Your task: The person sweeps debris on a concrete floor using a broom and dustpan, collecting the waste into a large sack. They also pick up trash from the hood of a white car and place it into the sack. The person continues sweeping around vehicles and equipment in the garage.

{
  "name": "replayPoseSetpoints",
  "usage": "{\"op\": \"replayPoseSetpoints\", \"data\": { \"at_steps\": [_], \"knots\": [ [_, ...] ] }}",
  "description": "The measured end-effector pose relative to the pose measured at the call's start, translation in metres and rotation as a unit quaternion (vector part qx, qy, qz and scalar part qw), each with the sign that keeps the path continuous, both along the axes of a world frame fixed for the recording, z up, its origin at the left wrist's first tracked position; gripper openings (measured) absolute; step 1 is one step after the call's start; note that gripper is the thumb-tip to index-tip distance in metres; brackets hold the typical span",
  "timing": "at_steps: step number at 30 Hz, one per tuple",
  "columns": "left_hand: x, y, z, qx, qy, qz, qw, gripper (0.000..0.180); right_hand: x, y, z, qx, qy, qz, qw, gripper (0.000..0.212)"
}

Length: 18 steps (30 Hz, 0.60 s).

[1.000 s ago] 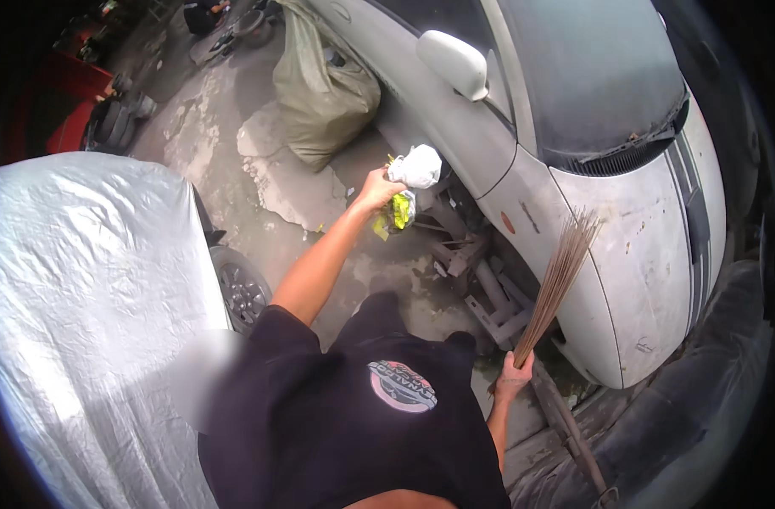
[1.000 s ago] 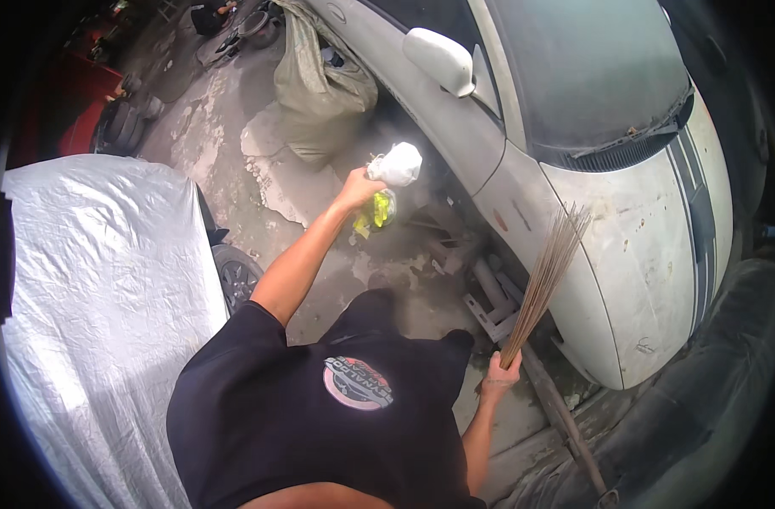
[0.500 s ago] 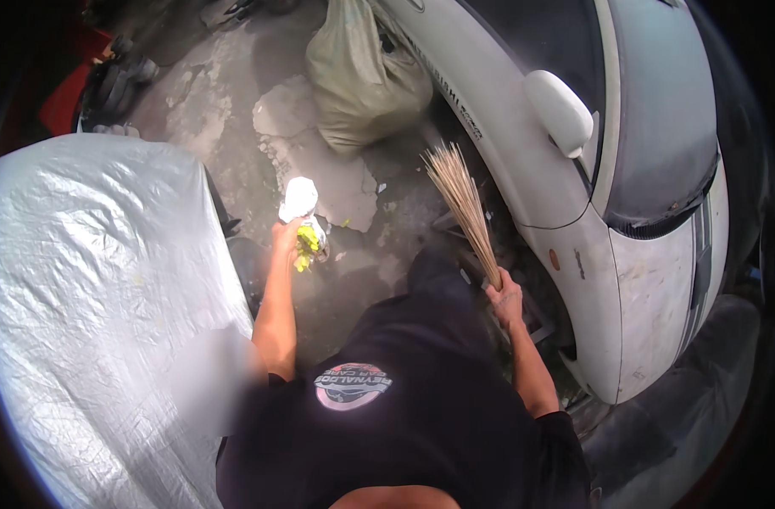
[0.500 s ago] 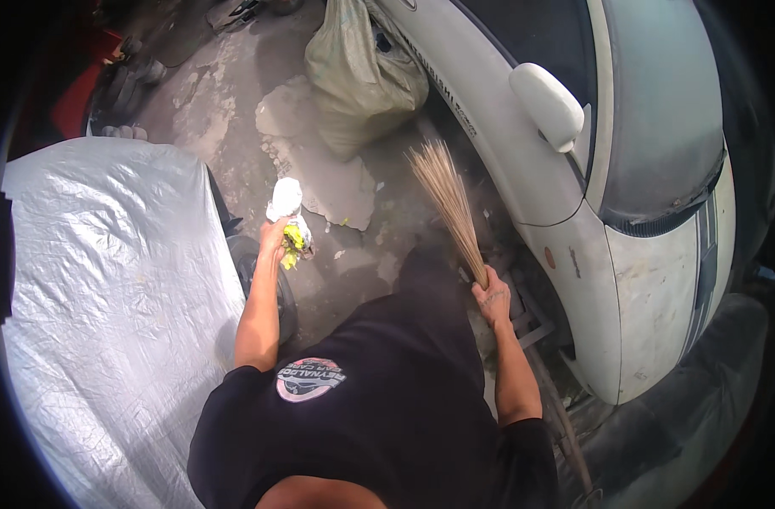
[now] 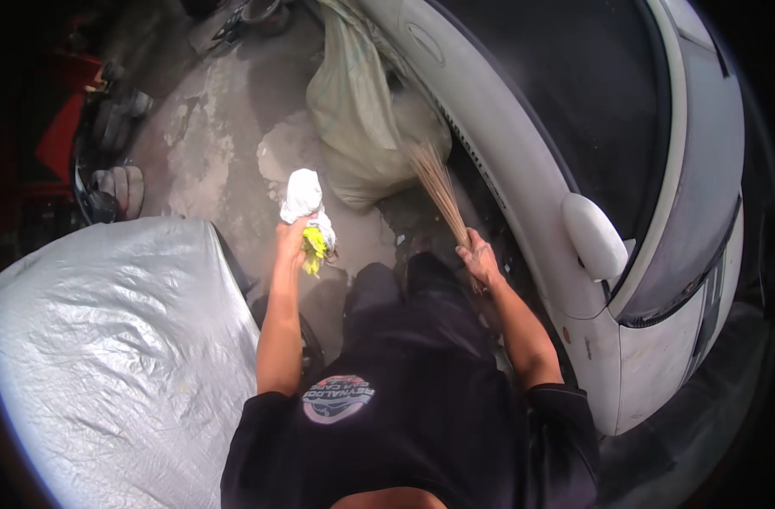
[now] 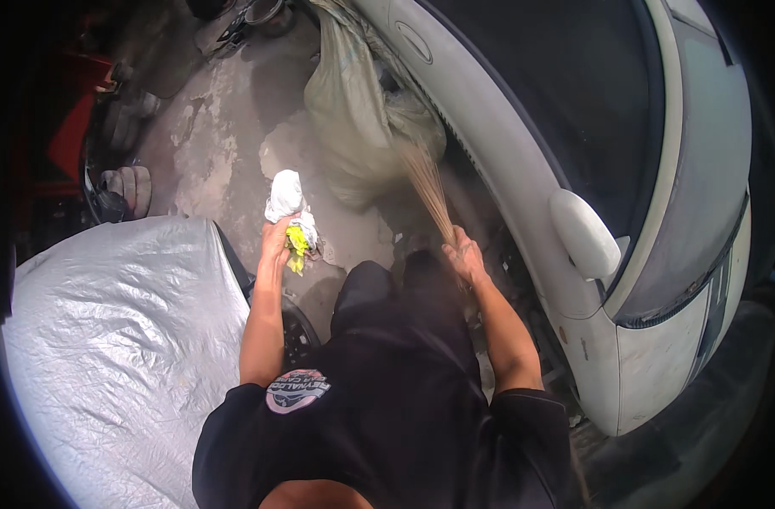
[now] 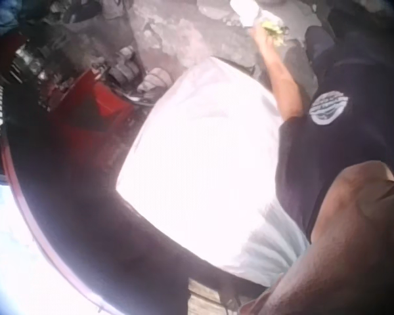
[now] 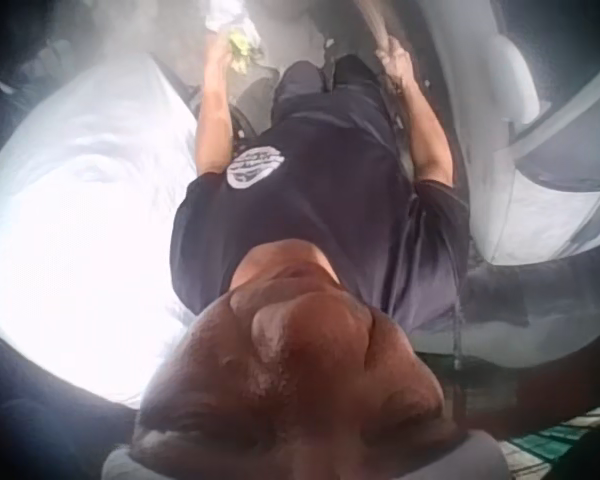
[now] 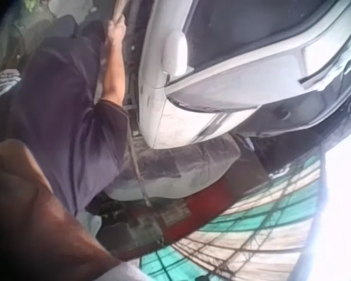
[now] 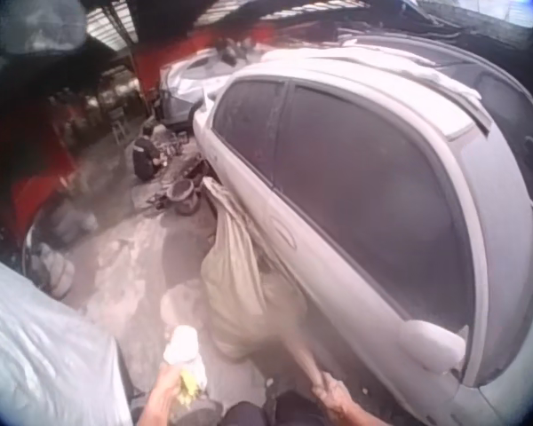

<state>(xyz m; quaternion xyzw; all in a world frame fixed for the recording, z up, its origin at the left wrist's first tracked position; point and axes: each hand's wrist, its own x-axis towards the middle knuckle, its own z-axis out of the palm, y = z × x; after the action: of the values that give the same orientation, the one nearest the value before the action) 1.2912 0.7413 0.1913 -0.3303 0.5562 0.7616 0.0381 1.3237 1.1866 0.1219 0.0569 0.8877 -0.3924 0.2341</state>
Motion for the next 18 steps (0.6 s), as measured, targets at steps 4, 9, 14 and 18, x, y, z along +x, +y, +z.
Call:
{"op": "replayPoseSetpoints", "data": {
  "at_steps": [4, 9, 14, 18],
  "knots": [
    [-0.080, 0.011, 0.031, 0.029, 0.031, -0.030, 0.999, 0.042, -0.127, -0.046, -0.009, 0.020, 0.039, 0.004, 0.999, 0.059],
    [-0.203, 0.031, 0.026, 0.051, 0.014, -0.114, 0.992, 0.045, -0.237, -0.100, -0.046, 0.041, -0.015, -0.026, 0.999, 0.050],
    [-0.335, 0.074, -0.046, 0.123, -0.017, -0.177, 0.976, 0.049, -0.250, -0.155, -0.112, 0.071, -0.100, 0.066, 0.990, 0.049],
    [-0.415, 0.092, -0.122, 0.181, -0.064, -0.180, 0.965, 0.039, -0.238, -0.187, -0.081, 0.075, -0.162, 0.106, 0.978, 0.059]
  ]
}}
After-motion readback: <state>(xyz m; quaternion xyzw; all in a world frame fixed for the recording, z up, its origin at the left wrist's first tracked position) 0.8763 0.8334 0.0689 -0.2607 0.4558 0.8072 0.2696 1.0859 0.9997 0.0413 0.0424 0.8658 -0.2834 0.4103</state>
